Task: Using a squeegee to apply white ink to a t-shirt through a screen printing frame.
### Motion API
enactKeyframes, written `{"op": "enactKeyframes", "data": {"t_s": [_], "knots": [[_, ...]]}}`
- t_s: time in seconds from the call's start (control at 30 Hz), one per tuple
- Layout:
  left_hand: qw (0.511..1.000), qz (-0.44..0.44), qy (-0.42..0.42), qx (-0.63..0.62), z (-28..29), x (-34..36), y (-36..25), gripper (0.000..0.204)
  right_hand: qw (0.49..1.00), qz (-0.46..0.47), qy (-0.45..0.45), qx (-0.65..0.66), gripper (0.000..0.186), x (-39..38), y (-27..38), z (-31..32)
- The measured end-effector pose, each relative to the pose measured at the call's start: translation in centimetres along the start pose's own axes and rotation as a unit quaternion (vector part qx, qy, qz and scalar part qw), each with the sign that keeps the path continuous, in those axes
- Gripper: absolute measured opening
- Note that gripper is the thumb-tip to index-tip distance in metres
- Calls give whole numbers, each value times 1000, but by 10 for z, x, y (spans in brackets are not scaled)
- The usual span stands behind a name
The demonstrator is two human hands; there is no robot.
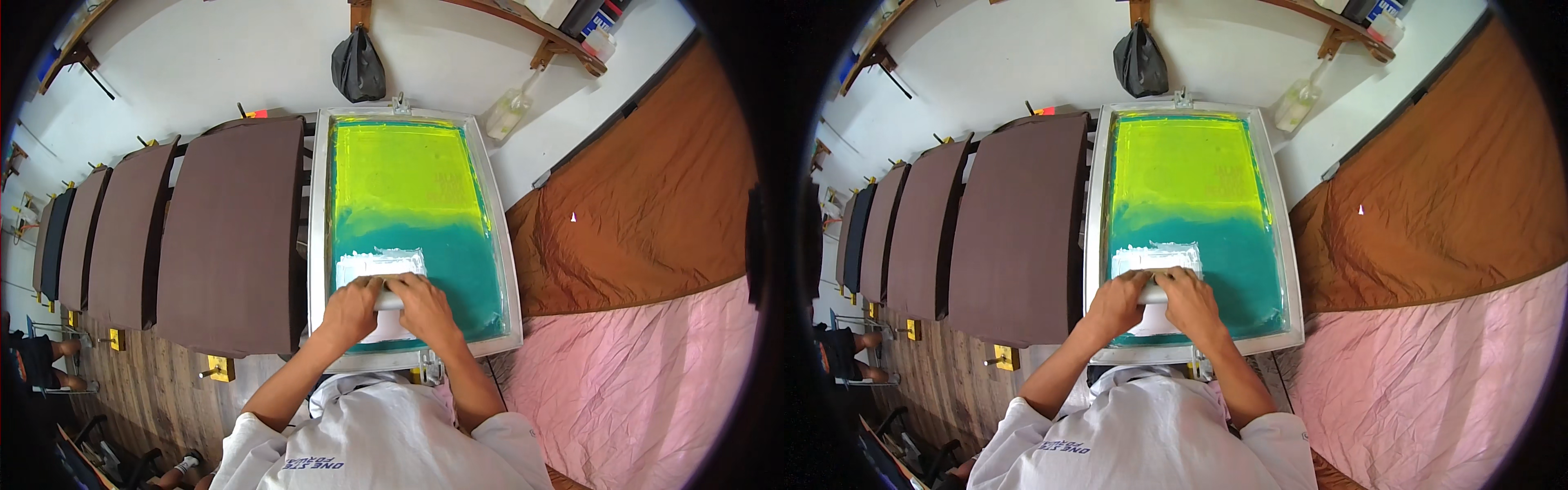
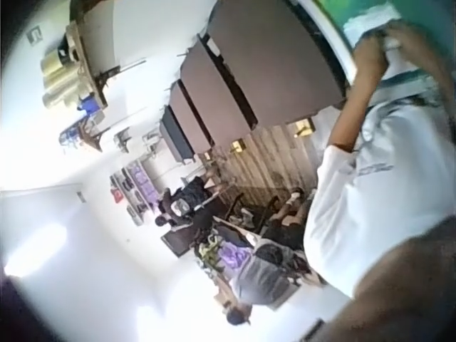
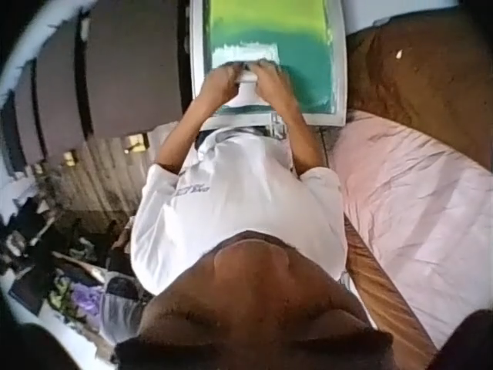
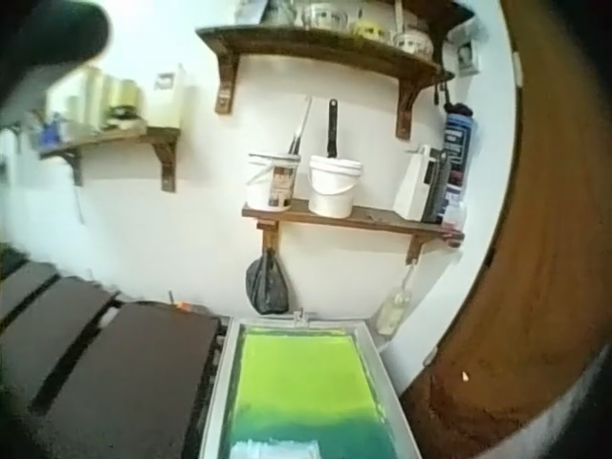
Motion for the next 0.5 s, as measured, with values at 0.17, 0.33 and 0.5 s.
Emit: {"op": "enactKeyframes", "data": {"t_s": [0.17,0.33,0.5], "knots": [[999,-29,-30,6,-23,-14,12,57,999,22,-4,-35,44,-17,-2,-17],[998,-22,-47,23,-24,-16,7,62,999,28,-19,-35,47,-16,-7,-21],[998,-22,-58,-14,-36,-12,15,62,997,26,-48,-54,48,-17,-9,-28]]}}
Point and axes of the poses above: each hand's wrist, its own x-axis towards the middle knuckle, its own z-axis out of the back of the hand, y = z × x, the point moved 5 cm from there along x, towards the middle knuckle, and after that the axes turned 14 degrees about z, right-handed, at the moved point
